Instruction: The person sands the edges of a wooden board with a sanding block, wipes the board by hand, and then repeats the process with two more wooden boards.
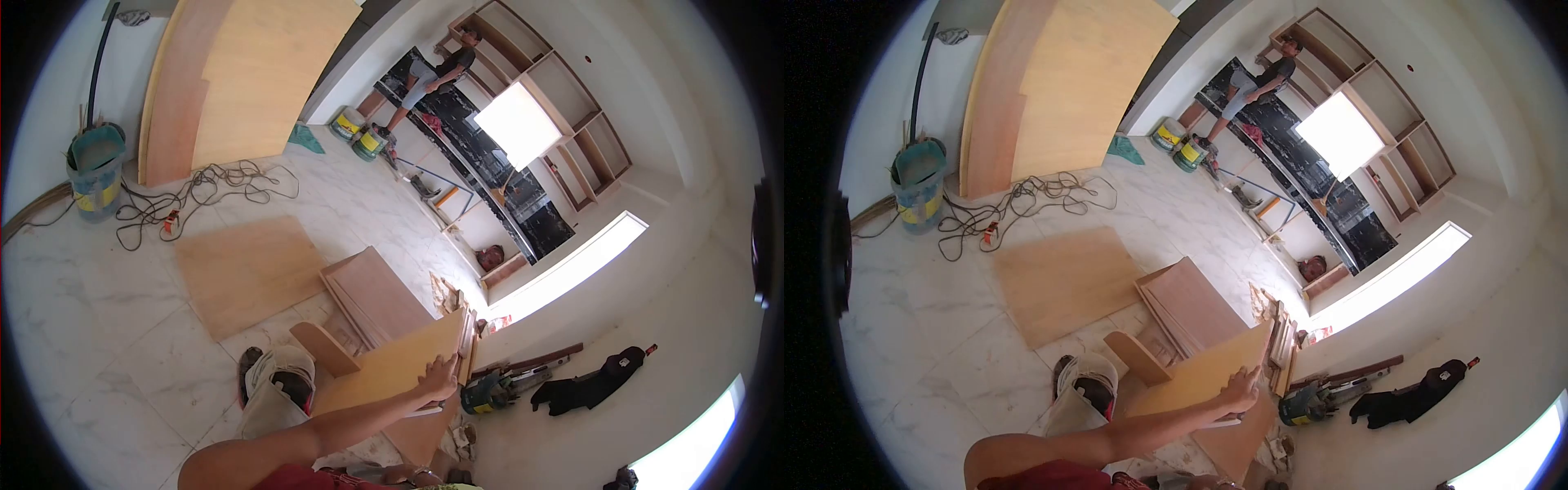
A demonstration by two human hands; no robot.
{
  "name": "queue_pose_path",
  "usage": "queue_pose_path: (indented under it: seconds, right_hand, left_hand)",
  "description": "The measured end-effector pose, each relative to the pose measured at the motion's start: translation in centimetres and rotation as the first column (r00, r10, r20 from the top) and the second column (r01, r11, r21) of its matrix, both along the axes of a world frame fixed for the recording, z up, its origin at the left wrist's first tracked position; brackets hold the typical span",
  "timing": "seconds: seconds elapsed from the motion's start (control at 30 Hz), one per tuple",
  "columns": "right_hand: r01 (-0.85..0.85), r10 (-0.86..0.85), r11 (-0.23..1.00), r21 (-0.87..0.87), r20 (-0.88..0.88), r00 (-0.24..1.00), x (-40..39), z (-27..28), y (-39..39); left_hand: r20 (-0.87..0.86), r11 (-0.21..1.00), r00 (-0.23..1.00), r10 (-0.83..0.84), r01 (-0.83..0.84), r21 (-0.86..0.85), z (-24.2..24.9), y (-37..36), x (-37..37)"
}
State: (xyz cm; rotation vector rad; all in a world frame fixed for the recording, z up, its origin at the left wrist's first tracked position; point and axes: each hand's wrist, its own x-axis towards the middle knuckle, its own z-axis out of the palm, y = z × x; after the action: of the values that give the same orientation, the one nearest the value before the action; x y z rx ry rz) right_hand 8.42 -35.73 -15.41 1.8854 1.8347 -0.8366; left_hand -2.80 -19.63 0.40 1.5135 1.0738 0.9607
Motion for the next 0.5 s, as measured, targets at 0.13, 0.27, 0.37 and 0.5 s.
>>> queue_pose_path:
  seconds: [0.13, 0.27, 0.37, 0.5]
  right_hand:
    - [0.002, -0.003, 1.000, -0.002, -0.005, 1.000, 0.0, 0.0, -0.6]
    - [0.005, -0.005, 1.000, -0.010, -0.014, 1.000, 0.1, -0.2, -1.2]
    - [0.006, -0.006, 1.000, -0.007, -0.012, 1.000, 0.4, -0.3, -2.1]
    - [0.019, -0.020, 1.000, -0.007, -0.016, 1.000, 0.8, -0.5, -2.7]
  left_hand:
    - [0.011, 0.999, 1.000, 0.019, -0.020, 0.050, -0.9, 0.6, 0.8]
    - [-0.008, 0.996, 0.999, 0.052, -0.051, 0.073, -0.5, 0.0, 0.2]
    - [-0.021, 0.995, 0.998, 0.052, -0.050, 0.089, 0.0, -0.1, -0.1]
    - [0.014, 0.998, 1.000, 0.011, -0.012, 0.063, -1.1, 0.7, 0.6]
